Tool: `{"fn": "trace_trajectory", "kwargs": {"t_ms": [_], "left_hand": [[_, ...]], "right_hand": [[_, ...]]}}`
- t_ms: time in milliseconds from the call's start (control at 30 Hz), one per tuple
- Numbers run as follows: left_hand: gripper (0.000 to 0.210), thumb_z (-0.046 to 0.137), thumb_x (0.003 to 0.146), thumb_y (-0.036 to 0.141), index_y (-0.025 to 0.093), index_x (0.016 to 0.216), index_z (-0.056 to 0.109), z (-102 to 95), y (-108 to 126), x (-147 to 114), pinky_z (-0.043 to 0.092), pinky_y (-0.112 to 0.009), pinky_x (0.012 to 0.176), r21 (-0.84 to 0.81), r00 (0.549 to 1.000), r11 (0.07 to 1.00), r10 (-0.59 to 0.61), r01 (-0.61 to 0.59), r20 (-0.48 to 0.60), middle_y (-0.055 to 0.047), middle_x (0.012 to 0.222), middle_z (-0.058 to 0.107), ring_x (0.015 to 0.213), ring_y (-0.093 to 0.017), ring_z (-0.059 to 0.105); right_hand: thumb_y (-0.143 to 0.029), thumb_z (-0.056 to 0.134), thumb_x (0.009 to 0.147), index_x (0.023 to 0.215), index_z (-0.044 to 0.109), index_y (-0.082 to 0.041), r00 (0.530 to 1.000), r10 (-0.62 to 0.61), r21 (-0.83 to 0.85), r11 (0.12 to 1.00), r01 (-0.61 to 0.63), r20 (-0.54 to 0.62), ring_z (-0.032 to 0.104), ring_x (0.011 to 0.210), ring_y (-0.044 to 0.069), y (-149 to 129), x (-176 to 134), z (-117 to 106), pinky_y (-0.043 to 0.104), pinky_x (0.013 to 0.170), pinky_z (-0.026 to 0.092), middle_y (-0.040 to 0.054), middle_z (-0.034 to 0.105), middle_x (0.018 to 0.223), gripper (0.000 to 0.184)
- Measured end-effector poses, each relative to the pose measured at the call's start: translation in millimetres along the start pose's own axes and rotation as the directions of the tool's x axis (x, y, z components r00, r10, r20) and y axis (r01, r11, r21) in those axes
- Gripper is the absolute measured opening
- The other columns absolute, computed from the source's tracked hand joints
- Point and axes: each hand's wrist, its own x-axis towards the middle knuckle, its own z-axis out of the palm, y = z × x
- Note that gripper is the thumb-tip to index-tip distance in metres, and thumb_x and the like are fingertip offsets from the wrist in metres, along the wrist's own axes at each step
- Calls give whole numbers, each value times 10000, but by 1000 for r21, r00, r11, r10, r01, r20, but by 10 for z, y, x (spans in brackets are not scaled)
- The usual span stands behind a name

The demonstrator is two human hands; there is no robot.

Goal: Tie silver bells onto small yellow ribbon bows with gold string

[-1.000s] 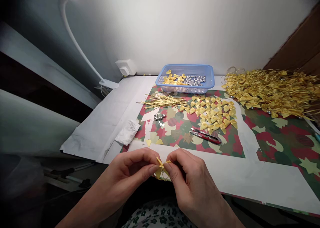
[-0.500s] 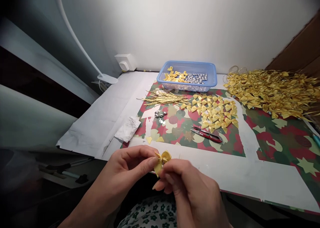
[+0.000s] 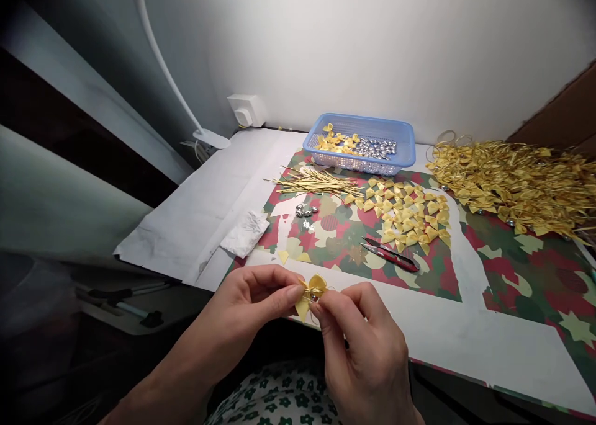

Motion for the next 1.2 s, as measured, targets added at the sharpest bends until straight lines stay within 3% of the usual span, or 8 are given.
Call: {"fn": "trace_trajectory", "kwargs": {"t_ms": [233, 667, 1200], "left_hand": [[123, 764, 824, 273, 159, 778, 758, 15, -9, 30, 515, -170, 706, -17, 1000, 1000, -14, 14, 13, -3, 769, 721, 737, -105, 638], [139, 752, 836, 275, 154, 766, 749, 21, -10, 32, 485, -169, 699, 7, 1000, 1000, 2, -2, 10, 1, 752, 702, 724, -102, 606], [160, 743, 847, 292, 146, 782, 751, 29, -14, 33, 514, -198, 750, -31, 997, 999, -30, 33, 69, -14, 778, 692, 755, -115, 608]], "right_hand": [[-35, 543, 925, 954, 641, -138, 998, -57, -59, 997, 55, -31, 581, 736, 99, -12, 24, -16, 185, 708, 464, 32, 575, 824, 145], [-39, 541, 918, 936, 631, -132, 998, -61, -64, 996, 61, 4, 507, 627, 112, -28, 6, -37, 218, 575, 436, 17, 496, 738, 130], [-42, 535, 916, 918, 592, -159, 1000, -1, -3, 1000, 1, 21, 485, 605, 116, -9, -45, 10, 230, 564, 423, 2, 475, 721, 130]]}}
